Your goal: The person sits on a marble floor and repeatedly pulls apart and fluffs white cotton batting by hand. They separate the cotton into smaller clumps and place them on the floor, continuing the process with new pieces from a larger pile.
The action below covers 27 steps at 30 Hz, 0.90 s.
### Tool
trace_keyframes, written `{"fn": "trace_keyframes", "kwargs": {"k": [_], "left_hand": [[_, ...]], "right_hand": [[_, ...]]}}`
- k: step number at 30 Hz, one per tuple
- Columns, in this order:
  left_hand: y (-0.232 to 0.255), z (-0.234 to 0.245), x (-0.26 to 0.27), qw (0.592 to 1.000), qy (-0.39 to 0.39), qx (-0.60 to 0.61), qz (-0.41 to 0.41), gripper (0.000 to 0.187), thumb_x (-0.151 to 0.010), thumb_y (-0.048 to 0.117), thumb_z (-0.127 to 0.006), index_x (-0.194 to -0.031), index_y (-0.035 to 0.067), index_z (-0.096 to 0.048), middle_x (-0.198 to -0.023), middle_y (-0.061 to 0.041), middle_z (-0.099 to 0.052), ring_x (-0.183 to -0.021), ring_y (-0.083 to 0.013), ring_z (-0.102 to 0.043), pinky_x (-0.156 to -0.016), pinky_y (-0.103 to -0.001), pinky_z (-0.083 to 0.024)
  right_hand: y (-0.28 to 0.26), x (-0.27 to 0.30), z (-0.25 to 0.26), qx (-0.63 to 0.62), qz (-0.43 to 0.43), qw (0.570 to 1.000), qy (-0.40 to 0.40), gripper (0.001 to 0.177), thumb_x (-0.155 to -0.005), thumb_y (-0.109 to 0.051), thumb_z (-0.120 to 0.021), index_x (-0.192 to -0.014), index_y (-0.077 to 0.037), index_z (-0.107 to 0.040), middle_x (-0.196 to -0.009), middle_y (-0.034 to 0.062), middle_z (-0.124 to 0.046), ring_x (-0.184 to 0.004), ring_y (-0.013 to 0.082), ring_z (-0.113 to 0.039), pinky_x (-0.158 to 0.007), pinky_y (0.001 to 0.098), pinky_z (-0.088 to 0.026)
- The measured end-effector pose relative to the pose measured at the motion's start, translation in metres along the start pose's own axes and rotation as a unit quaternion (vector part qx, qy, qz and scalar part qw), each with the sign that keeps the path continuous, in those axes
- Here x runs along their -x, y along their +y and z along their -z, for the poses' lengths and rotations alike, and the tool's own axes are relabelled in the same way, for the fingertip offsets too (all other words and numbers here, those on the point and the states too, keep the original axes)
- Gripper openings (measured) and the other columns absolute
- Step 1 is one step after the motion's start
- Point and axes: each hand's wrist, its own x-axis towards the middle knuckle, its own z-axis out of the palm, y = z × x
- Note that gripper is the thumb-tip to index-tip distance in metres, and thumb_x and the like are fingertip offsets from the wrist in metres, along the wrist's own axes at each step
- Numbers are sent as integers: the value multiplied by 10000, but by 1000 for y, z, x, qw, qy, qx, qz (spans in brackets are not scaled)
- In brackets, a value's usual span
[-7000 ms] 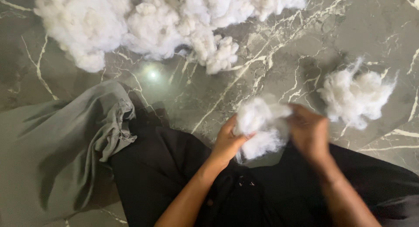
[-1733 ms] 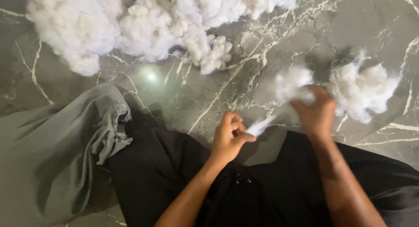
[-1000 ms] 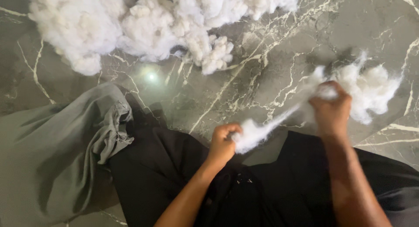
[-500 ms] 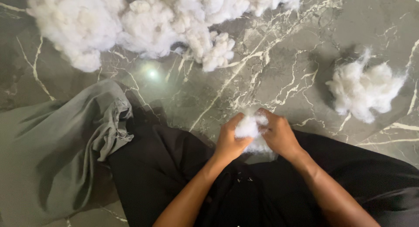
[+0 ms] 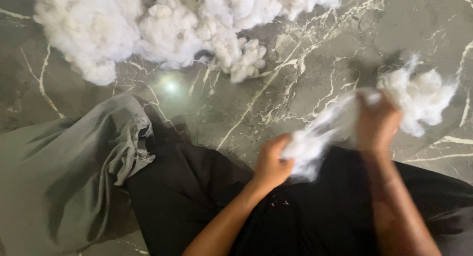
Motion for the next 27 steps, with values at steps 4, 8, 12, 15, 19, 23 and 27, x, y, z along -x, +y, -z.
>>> {"fn": "trace_keyframes", "kwargs": {"k": [4, 8, 12, 15, 19, 23, 27], "left_hand": [[-15, 16, 7, 983, 45, 118, 135, 535, -800, -14, -606, -1333, 11, -613, -1235, -154, -713, -1113, -245, -713, -952, -351, -612], [-7, 11, -1, 983, 13, 133, 130, 697, -789, 117, -772, -1409, -22, -486, -1307, -208, -630, -1202, -266, -641, -1031, -381, -533], [-13, -3, -4, 993, 10, 105, 43, 717, -776, 247, -865, -1348, -19, -522, -1276, -176, -625, -1157, -223, -654, -1007, -363, -563], [-32, 3, 5, 985, 62, 57, 153, 404, -803, 150, -835, -1157, 13, -698, -1063, -114, -787, -973, -195, -773, -874, -331, -622], [-38, 0, 4, 987, 71, 34, 143, 348, -713, -49, -634, -1052, -10, -704, -914, -127, -771, -840, -241, -764, -758, -352, -600], [-27, -8, -3, 997, 64, -46, 23, 365, -663, -73, -664, -1021, -11, -697, -917, -175, -744, -850, -336, -718, -771, -391, -552], [-12, 0, -3, 999, 34, 16, 17, 317, -719, -70, -638, -1021, 6, -692, -906, -160, -749, -858, -322, -751, -778, -347, -576]], "right_hand": [[18, -11, 18, -247, -31, 969, -8, 193, -1108, -59, -576, -1288, -10, -625, -966, 127, -604, -762, 226, -502, -570, 346, -415], [-11, 22, -12, -683, -232, 662, -203, 415, -1003, -99, -528, -1380, 69, -488, -1263, 200, -601, -1059, 269, -668, -818, 381, -623], [-48, 52, -28, -432, -215, 806, -342, 568, -827, -19, -629, -1376, -10, -484, -1124, 189, -721, -942, 243, -711, -774, 354, -593], [-56, 59, -26, -334, -77, 869, -357, 443, -812, -13, -717, -1244, 18, -622, -1039, 162, -771, -896, 199, -716, -769, 337, -591], [-50, 47, -21, -190, -70, 934, -295, 431, -729, 26, -783, -1148, -8, -689, -1029, 120, -762, -697, 195, -723, -583, 345, -595], [-51, 26, -8, -206, 10, 962, -177, 379, -705, 64, -832, -1062, 12, -717, -938, 136, -767, -752, 196, -731, -593, 329, -577], [-53, 12, 2, -274, -228, 910, -210, 342, -775, 173, -695, -1077, 14, -709, -901, 171, -747, -695, 248, -747, -506, 350, -621]]}}
